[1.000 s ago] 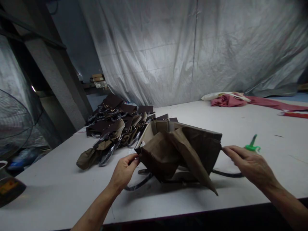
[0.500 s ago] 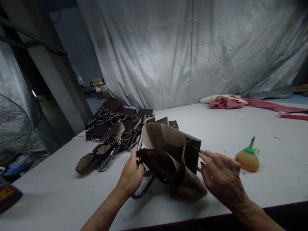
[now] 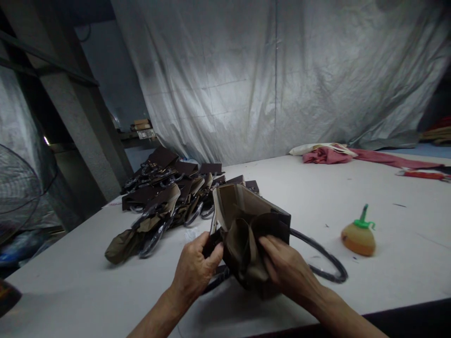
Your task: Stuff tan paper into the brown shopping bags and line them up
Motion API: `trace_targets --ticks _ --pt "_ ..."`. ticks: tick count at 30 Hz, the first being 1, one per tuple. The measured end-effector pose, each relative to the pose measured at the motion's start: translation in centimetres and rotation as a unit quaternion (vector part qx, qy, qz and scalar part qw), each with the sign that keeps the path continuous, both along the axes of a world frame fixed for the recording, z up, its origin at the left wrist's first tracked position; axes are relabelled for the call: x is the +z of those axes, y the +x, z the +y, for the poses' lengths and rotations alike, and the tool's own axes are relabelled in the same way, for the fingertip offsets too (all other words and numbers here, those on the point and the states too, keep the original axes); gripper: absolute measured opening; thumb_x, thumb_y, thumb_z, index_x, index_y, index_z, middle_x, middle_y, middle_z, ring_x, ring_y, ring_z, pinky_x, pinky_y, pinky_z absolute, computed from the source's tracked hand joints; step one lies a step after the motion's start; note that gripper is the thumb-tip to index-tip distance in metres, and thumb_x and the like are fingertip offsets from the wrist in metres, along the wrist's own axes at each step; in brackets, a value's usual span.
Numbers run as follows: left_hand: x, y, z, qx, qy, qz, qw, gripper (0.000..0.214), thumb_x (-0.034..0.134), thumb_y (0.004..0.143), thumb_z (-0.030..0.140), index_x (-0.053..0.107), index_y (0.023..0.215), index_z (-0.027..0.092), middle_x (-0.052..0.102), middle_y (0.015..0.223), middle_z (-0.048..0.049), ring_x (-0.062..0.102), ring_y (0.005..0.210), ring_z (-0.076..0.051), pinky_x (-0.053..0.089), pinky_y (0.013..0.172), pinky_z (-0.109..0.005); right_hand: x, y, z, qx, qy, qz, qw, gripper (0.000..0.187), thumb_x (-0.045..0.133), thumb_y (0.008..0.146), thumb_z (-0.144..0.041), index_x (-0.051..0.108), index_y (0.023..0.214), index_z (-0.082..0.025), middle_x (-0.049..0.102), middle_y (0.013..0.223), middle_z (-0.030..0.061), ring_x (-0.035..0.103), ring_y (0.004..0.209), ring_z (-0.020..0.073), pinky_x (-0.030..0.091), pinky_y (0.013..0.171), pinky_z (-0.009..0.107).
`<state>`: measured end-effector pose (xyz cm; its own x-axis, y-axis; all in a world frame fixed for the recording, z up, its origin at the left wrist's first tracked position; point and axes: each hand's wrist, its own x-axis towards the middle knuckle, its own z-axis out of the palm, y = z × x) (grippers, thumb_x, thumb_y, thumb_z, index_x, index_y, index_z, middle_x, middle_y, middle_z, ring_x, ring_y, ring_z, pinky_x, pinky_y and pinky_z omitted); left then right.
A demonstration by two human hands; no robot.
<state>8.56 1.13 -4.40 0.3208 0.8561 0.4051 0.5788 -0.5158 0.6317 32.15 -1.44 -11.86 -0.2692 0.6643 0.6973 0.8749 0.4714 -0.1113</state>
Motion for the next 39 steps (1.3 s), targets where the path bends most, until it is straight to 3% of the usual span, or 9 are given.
trace_targets --ticks 5,11,19,22,26,31,34,37,39 --pt "1.2 -1.4 -2.0 -0.105 -0.046 0.041 0.993 0.032 0.048 0.087 0.042 0.059 0.075 0.015 0.052 0.070 0.0000 0.047 0.066 -0.012 0.036 0.061 -0.020 2.0 -2.0 4.7 -0.124 0.019 -0.016 0.992 0.053 0.050 0.082 -0.020 0.044 0.134 -0.010 0.037 0.144 0.0168 0.031 0.129 0.0359 0.033 0.102 0.052" --pt "1.0 -3.4 -3.0 -0.113 -0.106 0.022 0.988 0.031 0.047 0.087 0.041 0.063 0.078 0.016 0.058 0.075 -0.0008 0.051 0.071 -0.014 0.038 0.063 -0.019 3.5 -2.2 8.0 -0.245 0.065 0.060 0.966 0.047 0.048 0.086 -0.026 0.044 0.130 -0.010 0.035 0.143 0.0188 0.022 0.131 0.0376 0.022 0.102 0.054" --pt "0.9 -5.7 -1.3 -0.051 -0.135 -0.006 0.989 0.033 0.050 0.085 0.042 0.068 0.079 0.015 0.064 0.076 -0.0003 0.052 0.070 -0.015 0.040 0.062 -0.020 3.9 -0.7 7.3 -0.160 0.024 0.004 0.987 0.017 0.046 0.089 -0.024 0.060 0.095 -0.018 0.056 0.106 0.0113 0.044 0.102 0.0274 0.031 0.090 0.045" --pt "2.6 -6.6 -0.4 -0.053 -0.115 0.029 0.992 0.032 0.053 0.083 0.041 0.068 0.075 0.014 0.060 0.069 0.0009 0.049 0.065 -0.013 0.038 0.060 -0.019 4.0 -0.4 7.0 -0.216 0.043 0.021 0.975 0.026 0.050 0.087 -0.031 0.058 0.107 -0.016 0.050 0.122 0.0152 0.037 0.113 0.0333 0.031 0.090 0.048" --pt "4.2 -8.2 1.6 -0.044 -0.153 0.026 0.987 0.031 0.058 0.080 0.041 0.068 0.072 0.013 0.063 0.070 0.0001 0.050 0.063 -0.013 0.040 0.059 -0.020 3.5 -0.6 6.2 -0.158 0.045 0.044 0.985 0.033 0.054 0.086 -0.034 0.056 0.112 -0.013 0.049 0.125 0.0154 0.037 0.117 0.0313 0.031 0.094 0.045" --pt "2.7 -9.4 3.0 -0.001 -0.161 0.000 0.987 0.032 0.057 0.078 0.041 0.069 0.084 0.012 0.064 0.073 -0.0016 0.054 0.070 -0.016 0.044 0.067 -0.024 3.6 -1.9 4.6 0.001 -0.095 0.003 0.995 0.015 0.049 0.087 -0.024 0.062 0.087 -0.017 0.061 0.092 0.0067 0.053 0.092 0.0210 0.037 0.084 0.036" --pt "2.1 -9.6 3.1 0.017 -0.132 0.002 0.991 0.029 0.056 0.078 0.039 0.066 0.077 0.012 0.060 0.068 -0.0007 0.052 0.065 -0.014 0.042 0.062 -0.022 3.5 -3.0 4.6 0.085 -0.228 -0.055 0.968 0.018 0.048 0.086 -0.025 0.064 0.081 -0.020 0.063 0.084 0.0042 0.058 0.080 0.0180 0.041 0.071 0.030" --pt "2.3 -9.3 3.0 0.017 -0.112 0.016 0.993 0.026 0.056 0.078 0.037 0.060 0.067 0.013 0.055 0.061 0.0012 0.048 0.059 -0.012 0.038 0.056 -0.020 2.5 -4.2 6.2 0.048 -0.247 -0.045 0.967 0.025 0.053 0.080 -0.025 0.065 0.102 -0.018 0.061 0.112 0.0119 0.058 0.100 0.0248 0.044 0.080 0.035" --pt "2.4 -8.8 2.8 0.021 -0.113 0.020 0.993 0.027 0.055 0.077 0.037 0.056 0.063 0.014 0.049 0.055 0.0030 0.045 0.053 -0.010 0.035 0.051 -0.019 1.3 -4.8 8.0 -0.021 -0.200 0.016 0.979 0.051 0.054 0.078 -0.022 0.050 0.128 -0.011 0.038 0.142 0.0205 0.043 0.124 0.0309 0.040 0.094 0.040"
